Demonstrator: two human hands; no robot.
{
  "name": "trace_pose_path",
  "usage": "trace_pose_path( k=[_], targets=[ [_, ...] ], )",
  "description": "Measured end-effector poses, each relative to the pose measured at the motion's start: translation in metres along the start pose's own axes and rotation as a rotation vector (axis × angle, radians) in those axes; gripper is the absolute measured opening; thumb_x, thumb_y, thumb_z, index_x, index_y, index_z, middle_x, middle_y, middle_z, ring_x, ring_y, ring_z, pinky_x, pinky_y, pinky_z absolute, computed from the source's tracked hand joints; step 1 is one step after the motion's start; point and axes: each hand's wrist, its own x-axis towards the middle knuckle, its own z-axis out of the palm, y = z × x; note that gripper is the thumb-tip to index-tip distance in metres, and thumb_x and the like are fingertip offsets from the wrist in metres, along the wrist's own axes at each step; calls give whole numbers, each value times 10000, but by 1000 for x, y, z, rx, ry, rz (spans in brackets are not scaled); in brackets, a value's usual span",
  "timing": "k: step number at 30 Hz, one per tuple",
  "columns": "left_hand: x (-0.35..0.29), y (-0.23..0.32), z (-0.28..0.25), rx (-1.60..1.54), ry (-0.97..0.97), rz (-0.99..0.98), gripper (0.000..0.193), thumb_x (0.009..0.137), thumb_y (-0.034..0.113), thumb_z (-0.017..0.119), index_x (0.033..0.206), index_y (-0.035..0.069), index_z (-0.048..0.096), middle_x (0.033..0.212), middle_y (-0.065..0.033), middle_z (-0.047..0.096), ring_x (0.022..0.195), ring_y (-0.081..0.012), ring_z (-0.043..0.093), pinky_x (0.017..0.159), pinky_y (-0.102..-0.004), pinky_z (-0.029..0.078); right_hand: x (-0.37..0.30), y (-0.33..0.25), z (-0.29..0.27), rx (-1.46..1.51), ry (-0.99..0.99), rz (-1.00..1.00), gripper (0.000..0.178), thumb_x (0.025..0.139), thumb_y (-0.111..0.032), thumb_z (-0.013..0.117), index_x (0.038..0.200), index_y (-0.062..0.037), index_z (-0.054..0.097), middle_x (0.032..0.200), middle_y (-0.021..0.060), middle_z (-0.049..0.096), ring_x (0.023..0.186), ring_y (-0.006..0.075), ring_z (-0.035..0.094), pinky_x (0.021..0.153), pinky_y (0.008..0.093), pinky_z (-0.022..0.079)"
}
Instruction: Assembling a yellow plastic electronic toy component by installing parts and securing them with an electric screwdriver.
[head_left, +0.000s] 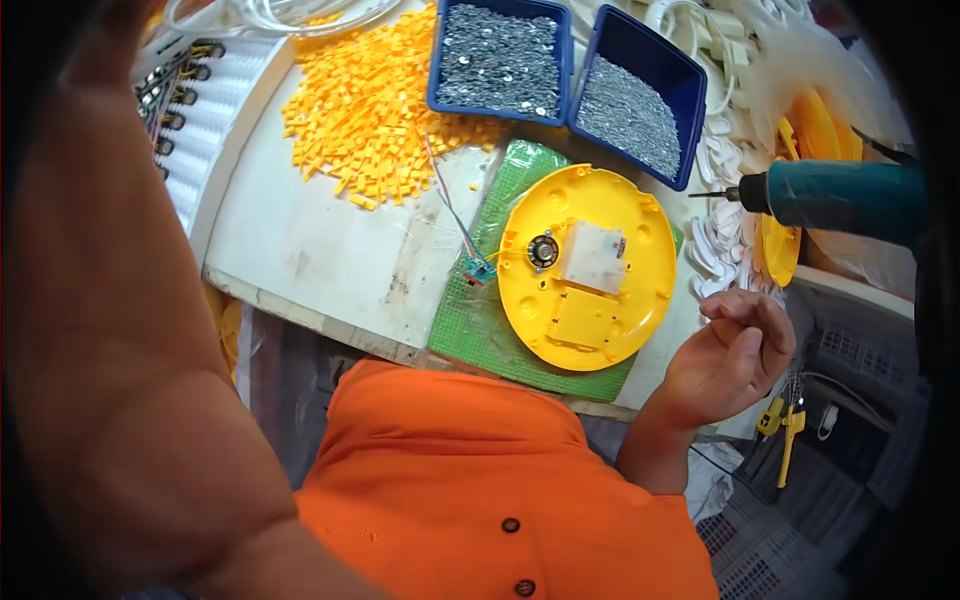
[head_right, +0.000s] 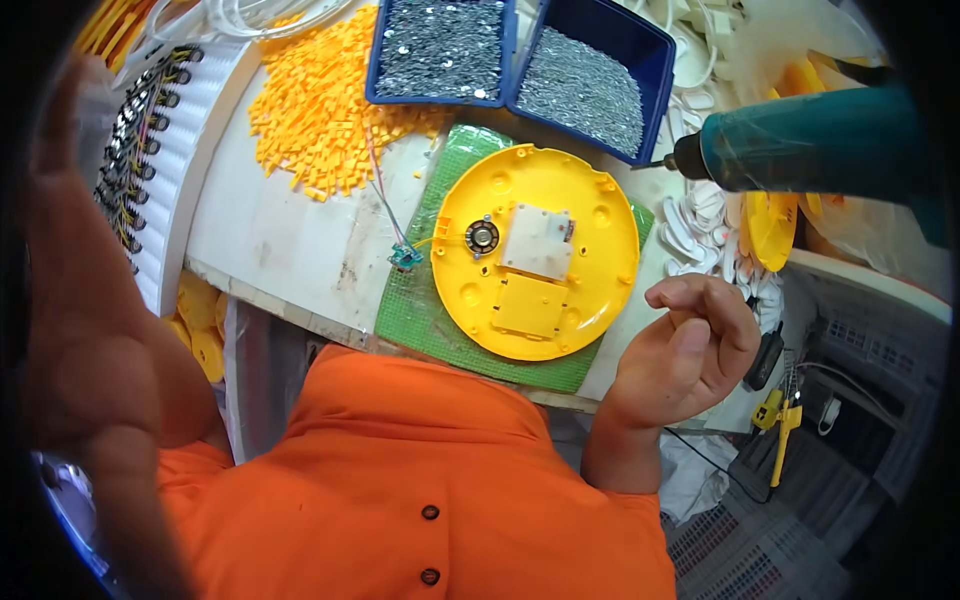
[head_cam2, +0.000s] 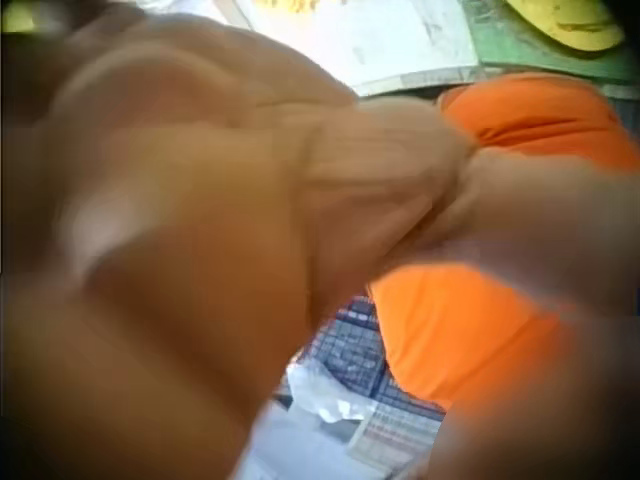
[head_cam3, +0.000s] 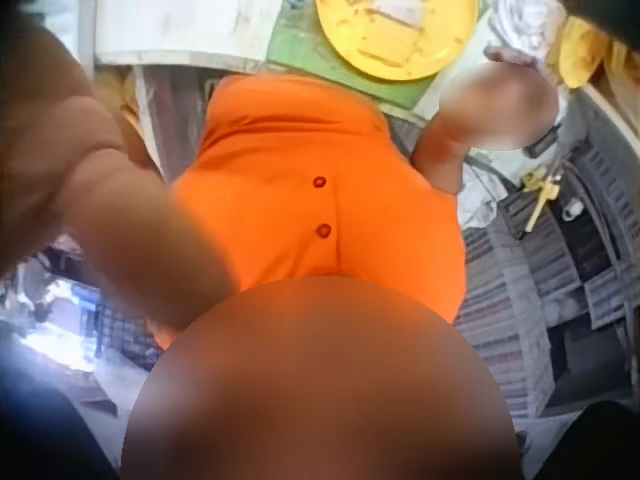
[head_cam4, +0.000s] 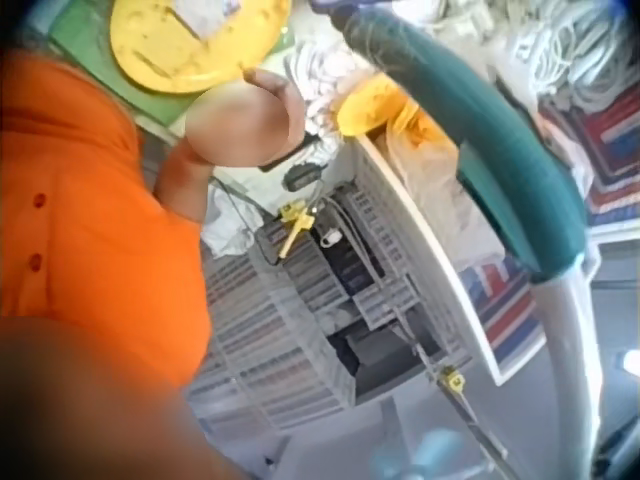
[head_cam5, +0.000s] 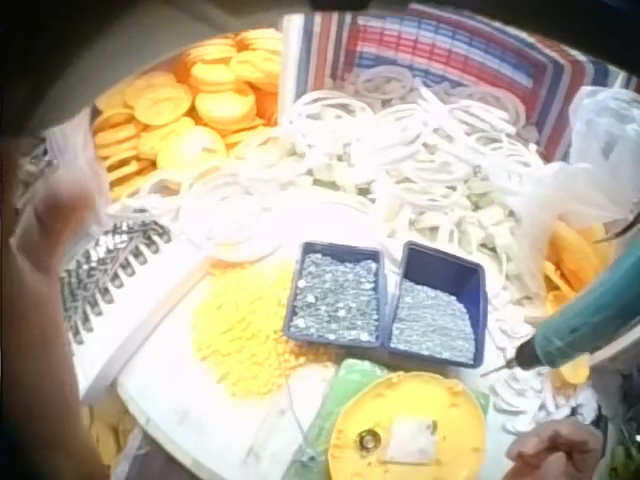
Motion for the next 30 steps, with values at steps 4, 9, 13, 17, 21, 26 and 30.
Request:
trace_pose_path(
  k=[4, 9, 13, 17, 21, 26, 30],
  targets=[
    [7, -80, -164, 91, -23, 28, 712, 845, 437, 796, 1359, 19, 532, 1297, -208, 573, 1132, -317, 571, 953, -422, 466, 0, 5, 10, 39, 17, -3, 272, 958, -95, 547, 1205, 17, 570, 954, 161, 631, 820, 211, 601, 721, 343, 524],
    [7, -34, -50, 56, -95, 22, 708, 851, 434, 789, 1360, 12, 535, 1299, -206, 580, 1148, -319, 571, 967, -421, 462, -5, -1, 2, -54, -32, 9, 266, 955, -101, 544, 1200, 0, 574, 928, 145, 629, 814, 201, 592, 699, 331, 520],
    [-17, -48, -145, 98, -137, 15, 705, 856, 432, 784, 1360, 6, 538, 1301, -203, 585, 1161, -321, 571, 978, -420, 460, -4, -3, 9, -35, -21, 22, 238, 951, -95, 543, 1169, -4, 569, 919, 144, 617, 801, 202, 585, 698, 324, 517],
    [-92, -46, -337, 132, -184, 20, 701, 860, 429, 779, 1361, 0, 541, 1303, -201, 591, 1174, -323, 570, 990, -420, 457, -2, -2, 15, -24, -22, 32, 231, 950, -108, 553, 1153, -1, 566, 907, 143, 611, 791, 204, 585, 700, 320, 515],
    [-70, -27, -263, 146, -236, 27, 698, 865, 427, 774, 1362, -6, 544, 1305, -199, 596, 1187, -324, 570, 1001, -419, 455, 1, -4, 19, -41, -46, 18, 233, 945, -129, 567, 1136, 4, 565, 881, 142, 602, 776, 205, 587, 703, 319, 514],
    [-35, -4, -259, 197, -303, 38, 694, 870, 424, 767, 1363, -14, 548, 1307, -196, 603, 1204, -326, 570, 1015, -418, 451, 2, -6, 19, -40, -51, 6, 237, 942, -133, 573, 1134, 5, 567, 867, 139, 603, 768, 206, 585, 708, 318, 509],
    [-6, -10, -151, 257, -342, 107, 692, 875, 422, 762, 1364, -20, 551, 1309, -194, 608, 1217, -328, 570, 1026, -418, 449, -7, -7, 16, -27, -86, 18, 241, 980, -175, 591, 1158, -13, 575, 892, 130, 596, 792, 204, 566, 706, 325, 485]
  ],
)
